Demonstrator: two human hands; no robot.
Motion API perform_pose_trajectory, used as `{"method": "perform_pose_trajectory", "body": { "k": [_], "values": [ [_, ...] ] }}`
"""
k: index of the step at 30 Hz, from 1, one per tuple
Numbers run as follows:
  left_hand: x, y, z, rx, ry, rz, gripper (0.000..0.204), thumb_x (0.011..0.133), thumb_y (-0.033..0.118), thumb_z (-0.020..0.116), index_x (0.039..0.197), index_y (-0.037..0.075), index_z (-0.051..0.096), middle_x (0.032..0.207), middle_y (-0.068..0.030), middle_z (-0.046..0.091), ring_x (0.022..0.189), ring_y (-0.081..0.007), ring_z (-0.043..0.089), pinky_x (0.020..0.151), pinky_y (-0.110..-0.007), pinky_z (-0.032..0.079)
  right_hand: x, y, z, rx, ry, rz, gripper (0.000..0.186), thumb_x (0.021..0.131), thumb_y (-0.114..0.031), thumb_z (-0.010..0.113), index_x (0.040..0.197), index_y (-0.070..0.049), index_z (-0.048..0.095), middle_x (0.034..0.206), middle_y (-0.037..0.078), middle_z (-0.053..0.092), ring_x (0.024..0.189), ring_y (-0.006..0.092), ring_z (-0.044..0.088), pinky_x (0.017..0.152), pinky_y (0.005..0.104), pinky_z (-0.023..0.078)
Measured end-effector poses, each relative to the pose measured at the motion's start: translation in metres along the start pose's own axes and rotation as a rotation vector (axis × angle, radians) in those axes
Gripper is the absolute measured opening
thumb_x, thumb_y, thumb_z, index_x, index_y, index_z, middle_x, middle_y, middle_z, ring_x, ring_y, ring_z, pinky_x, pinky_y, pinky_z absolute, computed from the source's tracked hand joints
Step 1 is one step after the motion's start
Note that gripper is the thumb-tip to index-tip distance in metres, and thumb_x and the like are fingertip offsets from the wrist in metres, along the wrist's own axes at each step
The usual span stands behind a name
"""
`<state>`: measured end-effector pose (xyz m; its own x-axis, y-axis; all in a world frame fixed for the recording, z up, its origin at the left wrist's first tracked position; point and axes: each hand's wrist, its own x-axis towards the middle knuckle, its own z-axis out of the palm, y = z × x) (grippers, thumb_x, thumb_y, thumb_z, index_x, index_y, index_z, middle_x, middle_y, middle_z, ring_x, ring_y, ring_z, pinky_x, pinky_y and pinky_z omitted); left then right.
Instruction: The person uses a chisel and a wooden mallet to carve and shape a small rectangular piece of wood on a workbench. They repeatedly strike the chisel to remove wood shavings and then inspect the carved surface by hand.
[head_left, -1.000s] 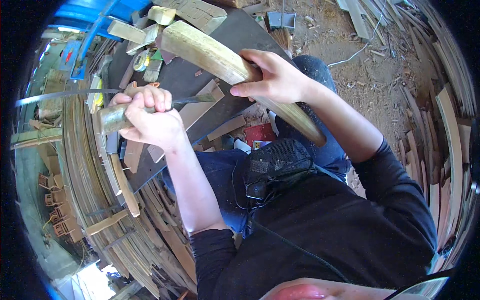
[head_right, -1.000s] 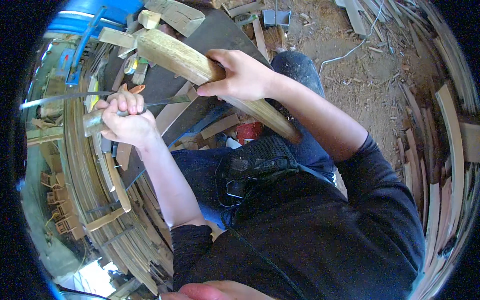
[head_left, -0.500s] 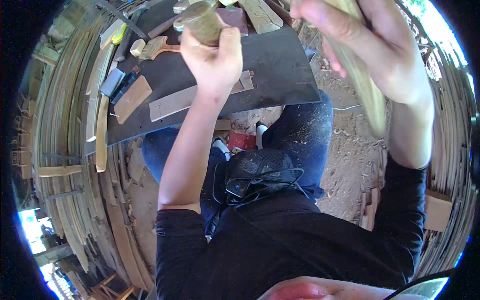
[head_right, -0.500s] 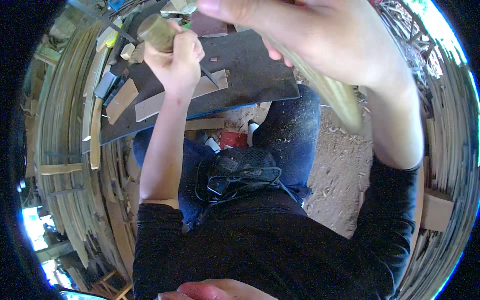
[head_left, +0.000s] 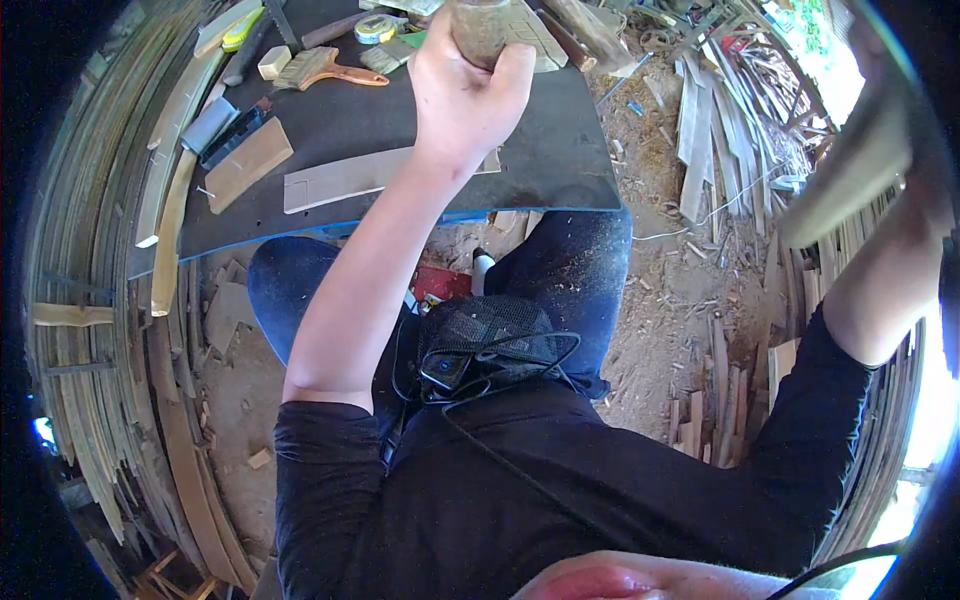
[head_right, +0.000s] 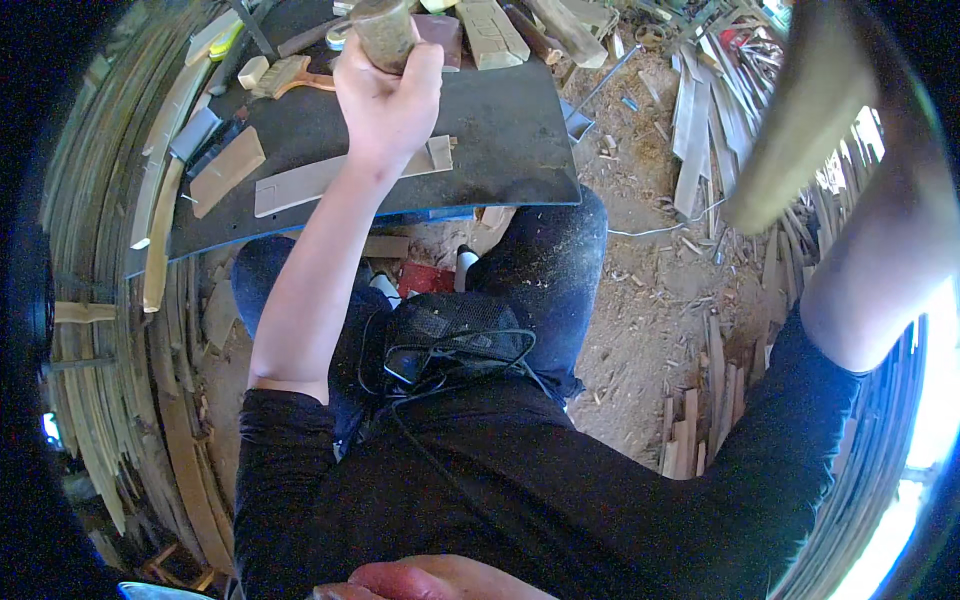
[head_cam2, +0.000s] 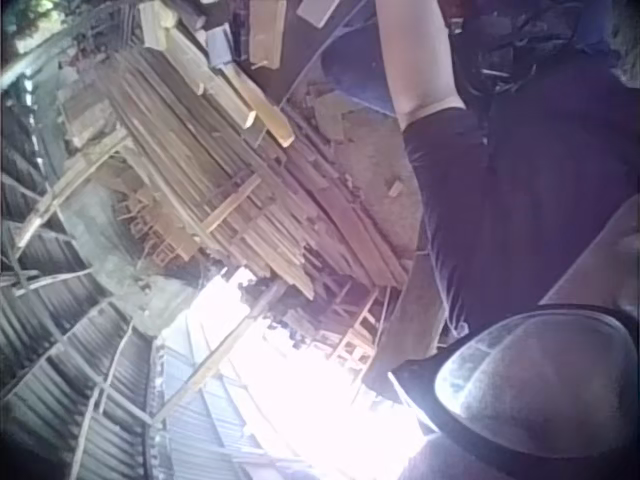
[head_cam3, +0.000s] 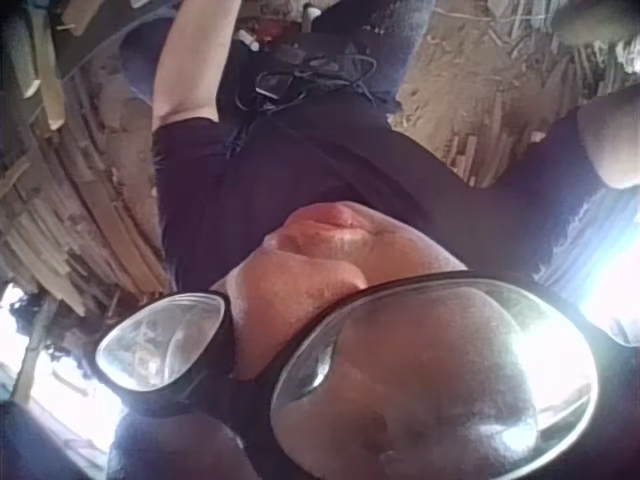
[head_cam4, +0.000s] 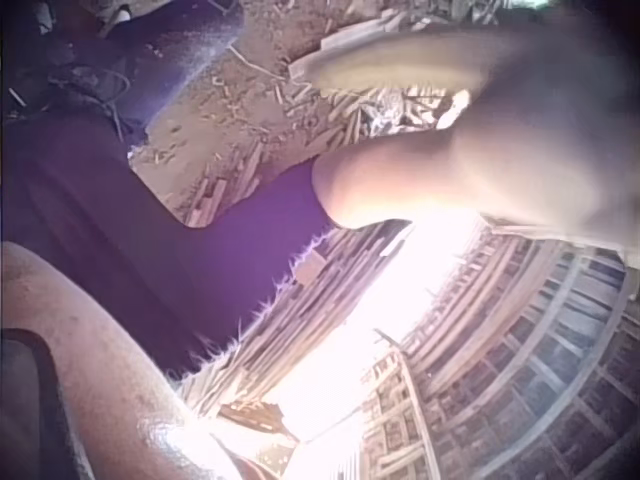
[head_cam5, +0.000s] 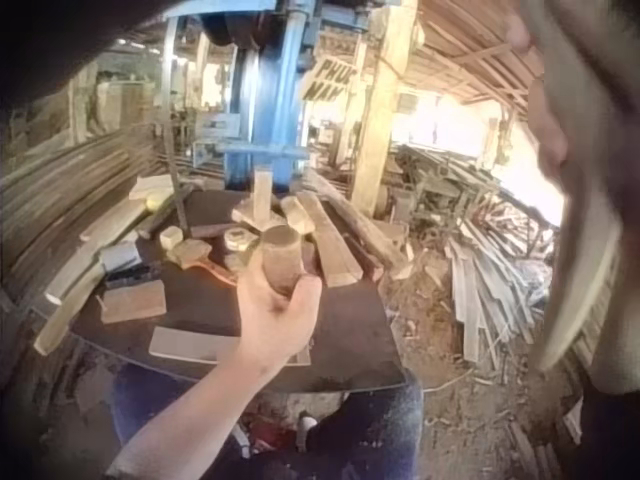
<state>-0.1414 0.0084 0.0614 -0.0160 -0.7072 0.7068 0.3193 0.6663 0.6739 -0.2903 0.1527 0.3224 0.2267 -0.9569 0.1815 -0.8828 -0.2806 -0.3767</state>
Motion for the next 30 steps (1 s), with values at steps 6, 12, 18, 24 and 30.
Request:
{"method": "perform_pose_trajectory", "body": {
  "k": [6, 12, 18, 24, 30],
  "values": [
    [0.000, 0.006, 0.006, 0.206, 0.036, 0.147, 0.008, 0.087, 0.000, 0.063, 0.088, 0.004, 0.057, 0.072, 0.0023, 0.060, 0.066, -0.0050, 0.056, 0.060, -0.024, 0.047, 0.016, -0.001, 0.019, -0.019, -0.830, 0.005, 0.071, 0.103, -0.019, 0.056, 0.163, -0.011, 0.018, 0.150, 0.024, 0.048, 0.088, 0.0179, 0.066, 0.088, 0.0378, 0.059],
    [0.006, -0.001, 0.013, 0.107, 0.035, 0.080, 0.009, 0.087, 0.000, 0.064, 0.086, 0.005, 0.056, 0.074, 0.0021, 0.061, 0.066, -0.0053, 0.056, 0.060, -0.025, 0.048, -0.030, 0.004, 0.043, 0.095, 0.307, 0.018, 0.072, 0.098, -0.033, 0.067, 0.157, -0.008, 0.033, 0.109, 0.018, 0.069, 0.051, 0.0125, 0.060, 0.047, 0.0311, 0.057],
    [0.002, 0.000, 0.008, 0.058, -0.004, 0.002, 0.015, 0.083, 0.004, 0.067, 0.098, 0.002, 0.062, 0.083, -0.0049, 0.068, 0.073, -0.0127, 0.064, 0.069, -0.028, 0.052, -0.005, 0.024, 0.054, -0.160, -0.218, 0.182, 0.074, 0.102, -0.028, 0.060, 0.162, -0.012, 0.021, 0.105, 0.018, 0.070, 0.079, 0.0209, 0.068, 0.070, 0.0368, 0.061],
    [0.002, 0.007, 0.012, -0.052, 0.039, -0.054, 0.019, 0.085, 0.003, 0.067, 0.103, -0.002, 0.064, 0.090, -0.0046, 0.072, 0.079, -0.0080, 0.064, 0.073, -0.026, 0.053, -0.023, 0.016, 0.024, 0.148, 0.143, -0.019, 0.062, 0.103, -0.027, 0.060, 0.156, -0.010, 0.033, 0.100, 0.014, 0.070, 0.062, 0.0157, 0.064, 0.051, 0.0304, 0.056],
    [0.003, -0.001, 0.007, 0.028, -0.006, -0.066, 0.019, 0.085, 0.002, 0.067, 0.102, -0.002, 0.062, 0.087, -0.0038, 0.070, 0.076, -0.0070, 0.063, 0.069, -0.025, 0.053, -0.011, 0.031, 0.048, -0.166, 0.063, 0.065, 0.061, 0.106, -0.033, 0.053, 0.158, -0.010, 0.032, 0.096, 0.012, 0.068, 0.054, 0.0129, 0.060, 0.047, 0.0282, 0.055]
  ]
}}
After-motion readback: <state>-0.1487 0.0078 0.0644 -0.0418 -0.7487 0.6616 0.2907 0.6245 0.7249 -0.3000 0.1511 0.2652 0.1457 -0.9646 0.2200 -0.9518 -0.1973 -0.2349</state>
